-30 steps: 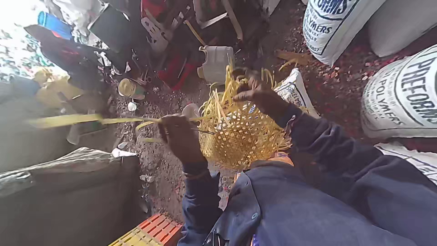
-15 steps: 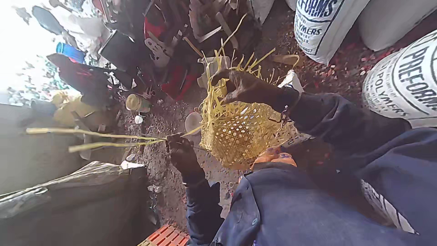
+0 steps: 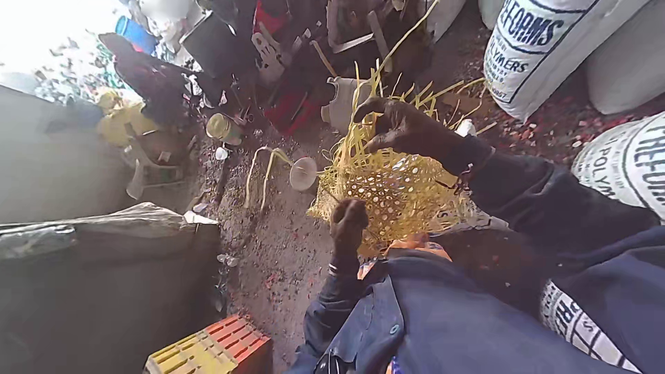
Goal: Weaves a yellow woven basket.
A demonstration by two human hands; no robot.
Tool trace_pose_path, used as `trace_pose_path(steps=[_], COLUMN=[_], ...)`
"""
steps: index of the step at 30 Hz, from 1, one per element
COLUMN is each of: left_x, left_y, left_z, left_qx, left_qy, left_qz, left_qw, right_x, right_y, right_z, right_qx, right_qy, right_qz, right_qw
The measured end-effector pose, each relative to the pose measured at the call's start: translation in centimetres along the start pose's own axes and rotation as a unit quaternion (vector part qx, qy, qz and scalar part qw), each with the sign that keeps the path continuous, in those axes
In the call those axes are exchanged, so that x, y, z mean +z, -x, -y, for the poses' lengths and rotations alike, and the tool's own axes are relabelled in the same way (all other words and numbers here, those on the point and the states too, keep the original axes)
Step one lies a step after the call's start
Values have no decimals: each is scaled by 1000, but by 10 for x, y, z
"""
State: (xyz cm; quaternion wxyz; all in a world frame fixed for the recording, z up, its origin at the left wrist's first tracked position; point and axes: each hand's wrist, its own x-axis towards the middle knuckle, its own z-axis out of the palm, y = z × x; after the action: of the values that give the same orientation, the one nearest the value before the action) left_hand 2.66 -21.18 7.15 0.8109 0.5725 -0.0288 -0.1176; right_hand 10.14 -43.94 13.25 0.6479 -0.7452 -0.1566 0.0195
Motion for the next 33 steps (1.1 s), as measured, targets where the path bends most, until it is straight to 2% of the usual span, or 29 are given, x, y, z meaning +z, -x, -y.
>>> trace_pose_path(steps=[1, 3, 6, 9, 11, 14, 17, 19, 23, 25, 28, 30, 33], left_x=[5, 14, 24, 27, 31, 28, 23, 18, 15, 15, 18, 23, 25], left_y=[1, -6, -27, -35, -37, -37, -38, -41, -42, -40, -46, -49, -48], left_z=[1, -8, -27, -31, -26, -17, -14, -12, -15, -18, -18, -17, -17], left_qx=[23, 78, 121, 120, 107, 97, 61, 61, 57, 45, 63, 75, 75], left_qy=[-33, -190, -418, -481, -495, -438, -379, -355, -373, -398, -409, -424, -453], left_qz=[36, 38, 22, 69, 69, 60, 45, 36, 18, 17, 27, 28, 26], left_qw=[999, 978, 900, 866, 859, 892, 922, 932, 926, 916, 910, 902, 888], right_x=[0, 5, 15, 20, 18, 17, 9, 10, 30, 46, 69, 72, 76], right_y=[1, 5, 12, 14, 14, 15, 21, 34, 74, 88, 85, 74, 65], right_z=[-2, -2, 5, 6, 3, -3, -8, -11, -8, -10, -32, -45, -44], right_qx=[-3, -5, -31, -76, -69, -36, -29, -65, -191, -213, -137, -92, -67], right_qy=[-6, -13, -23, -6, 2, -11, 115, 214, 328, 339, 339, 357, 387], right_qz=[12, 24, 40, 32, 30, 19, -4, -85, -271, -274, -205, -192, -191], right_qw=[1000, 1000, 998, 997, 997, 999, 993, 971, 884, 874, 908, 910, 900])
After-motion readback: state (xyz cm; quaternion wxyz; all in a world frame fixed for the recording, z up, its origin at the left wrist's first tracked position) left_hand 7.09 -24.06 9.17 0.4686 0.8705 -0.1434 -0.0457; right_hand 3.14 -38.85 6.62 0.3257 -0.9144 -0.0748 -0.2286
